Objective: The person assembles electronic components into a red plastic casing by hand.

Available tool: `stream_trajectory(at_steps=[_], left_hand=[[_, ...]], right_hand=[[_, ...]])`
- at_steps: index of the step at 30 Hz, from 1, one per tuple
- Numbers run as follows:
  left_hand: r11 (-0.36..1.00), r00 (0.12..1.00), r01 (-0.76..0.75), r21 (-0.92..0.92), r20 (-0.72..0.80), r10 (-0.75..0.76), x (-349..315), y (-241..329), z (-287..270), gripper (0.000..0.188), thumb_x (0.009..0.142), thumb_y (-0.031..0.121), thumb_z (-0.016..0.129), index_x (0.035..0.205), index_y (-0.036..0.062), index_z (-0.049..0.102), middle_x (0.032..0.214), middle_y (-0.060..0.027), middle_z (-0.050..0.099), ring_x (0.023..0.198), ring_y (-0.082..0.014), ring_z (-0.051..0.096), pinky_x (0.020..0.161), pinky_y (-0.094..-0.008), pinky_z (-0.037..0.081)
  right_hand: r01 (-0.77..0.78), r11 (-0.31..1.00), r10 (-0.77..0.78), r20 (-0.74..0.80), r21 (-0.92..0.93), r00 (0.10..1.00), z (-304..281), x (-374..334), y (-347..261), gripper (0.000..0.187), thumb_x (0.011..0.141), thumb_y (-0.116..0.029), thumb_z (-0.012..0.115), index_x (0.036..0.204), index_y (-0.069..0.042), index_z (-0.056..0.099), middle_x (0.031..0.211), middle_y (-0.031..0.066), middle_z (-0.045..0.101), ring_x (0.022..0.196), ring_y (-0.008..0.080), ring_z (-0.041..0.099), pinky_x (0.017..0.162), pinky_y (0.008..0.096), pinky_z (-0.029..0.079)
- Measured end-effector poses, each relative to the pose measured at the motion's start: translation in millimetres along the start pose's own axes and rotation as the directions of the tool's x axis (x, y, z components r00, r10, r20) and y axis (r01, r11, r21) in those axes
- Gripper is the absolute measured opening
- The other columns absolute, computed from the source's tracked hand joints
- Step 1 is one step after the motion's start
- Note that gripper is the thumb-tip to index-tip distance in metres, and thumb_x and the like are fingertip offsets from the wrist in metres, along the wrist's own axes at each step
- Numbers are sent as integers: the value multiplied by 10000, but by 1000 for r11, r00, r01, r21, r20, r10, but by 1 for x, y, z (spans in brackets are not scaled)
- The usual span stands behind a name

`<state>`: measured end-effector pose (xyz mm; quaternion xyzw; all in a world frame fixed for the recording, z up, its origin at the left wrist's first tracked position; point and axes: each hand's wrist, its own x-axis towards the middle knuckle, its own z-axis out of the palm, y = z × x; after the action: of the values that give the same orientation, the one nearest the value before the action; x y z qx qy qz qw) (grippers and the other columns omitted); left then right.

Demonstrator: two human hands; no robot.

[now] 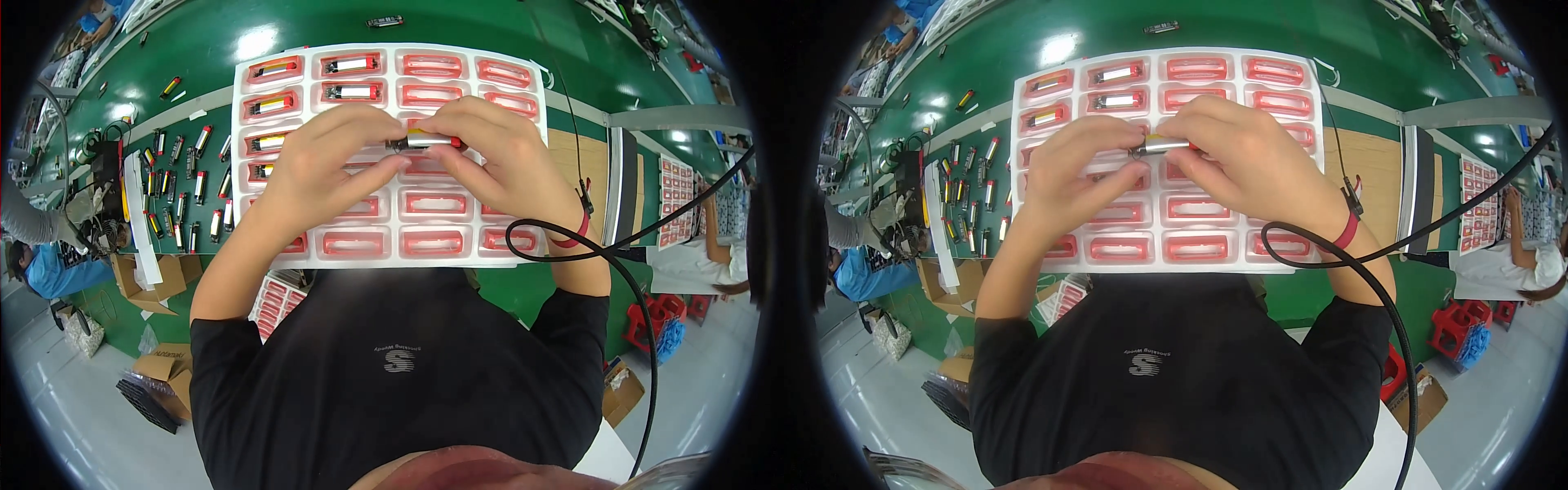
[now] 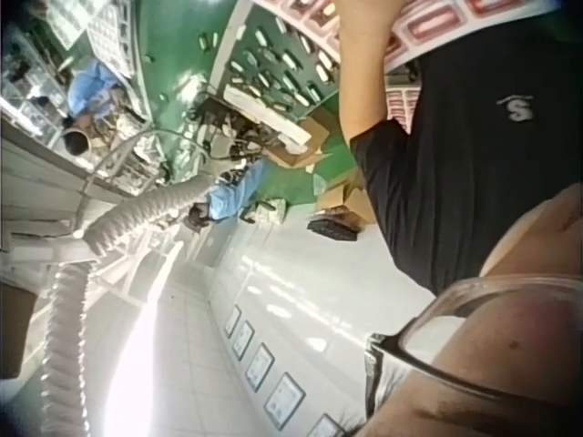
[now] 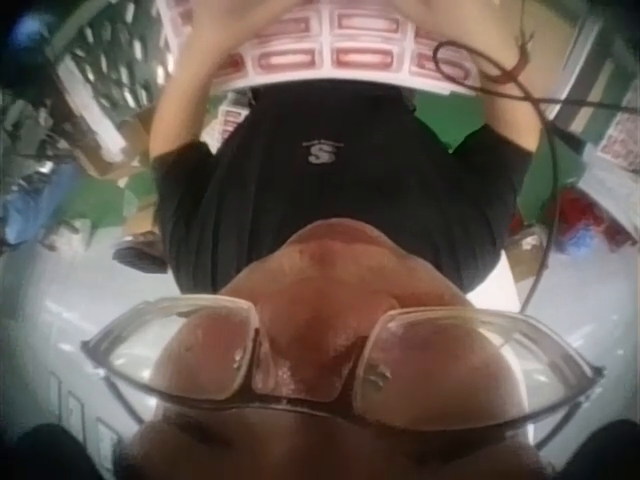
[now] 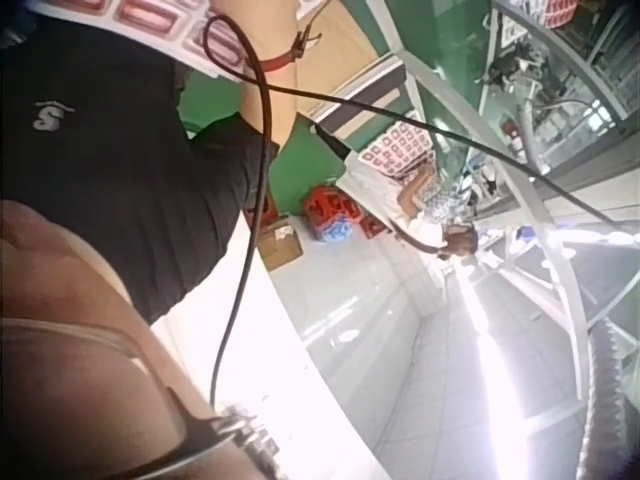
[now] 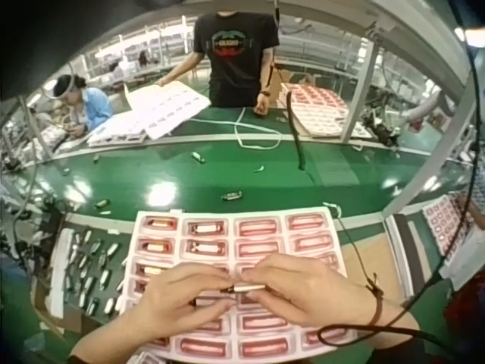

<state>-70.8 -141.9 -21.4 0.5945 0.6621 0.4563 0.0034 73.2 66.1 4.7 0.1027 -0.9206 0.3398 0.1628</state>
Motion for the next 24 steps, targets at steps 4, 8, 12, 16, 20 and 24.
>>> stream_trajectory(at_steps=[4, 8, 12, 16, 20, 24], left_hand=[[999, 999, 34, -26, 17, -34, -7, 2, -2, 235, 818, 80, 825, 1037, 34, 754, 1037, -104, 745, 897, -244, 738, 782, -328, 611], [1000, 1000, 24, -6, 12, -24, -10, 3, -1, 220, 776, 38, 813, 990, 35, 762, 993, -101, 754, 879, -245, 743, 764, -338, 615], [996, 999, 33, -80, -34, -36, -7, 4, 0, 241, 735, 21, 792, 974, 33, 766, 971, -106, 759, 874, -236, 748, 759, -329, 618], [995, 999, 35, -91, -25, -37, -3, 5, 0, 219, 731, 33, 804, 947, 25, 767, 959, -106, 761, 864, -232, 751, 763, -323, 617], [995, 998, 53, -89, -10, -54, -2, 7, -2, 199, 718, 3, 762, 917, 7, 762, 958, -105, 762, 863, -239, 748, 774, -333, 609], [988, 992, 103, -111, -64, -111, -1, 8, 4, 155, 713, -2, 736, 868, -2, 749, 923, -100, 749, 853, -231, 735, 785, -324, 595]], right_hand=[[16, 996, -19, 37, 91, 999, 3, -3, 3, 310, 858, -17, 714, 1166, 9, 710, 1031, 132, 703, 896, 275, 702, 750, 333, 570], [2, 990, -7, 34, 143, 999, 11, -8, 2, 305, 862, 11, 709, 1167, 15, 708, 1037, 135, 707, 919, 269, 706, 758, 320, 568], [10, 993, -11, 6, 116, 1000, 10, -7, -4, 296, 862, 30, 714, 1158, 18, 710, 1037, 138, 709, 921, 264, 708, 760, 320, 570], [-4, 994, 8, -32, 109, 999, 12, -11, -3, 277, 859, -40, 725, 1135, -25, 712, 1076, 140, 705, 926, 320, 713, 775, 375, 590], [34, 995, -29, -59, 89, 998, 13, -11, -4, 252, 874, -48, 727, 1123, -19, 714, 1057, 139, 707, 896, 314, 716, 746, 367, 591], [22, 996, -16, -73, 85, 997, 13, -12, -8, 273, 851, -37, 747, 1120, -9, 707, 1038, 140, 698, 877, 309, 709, 736, 366, 588]])
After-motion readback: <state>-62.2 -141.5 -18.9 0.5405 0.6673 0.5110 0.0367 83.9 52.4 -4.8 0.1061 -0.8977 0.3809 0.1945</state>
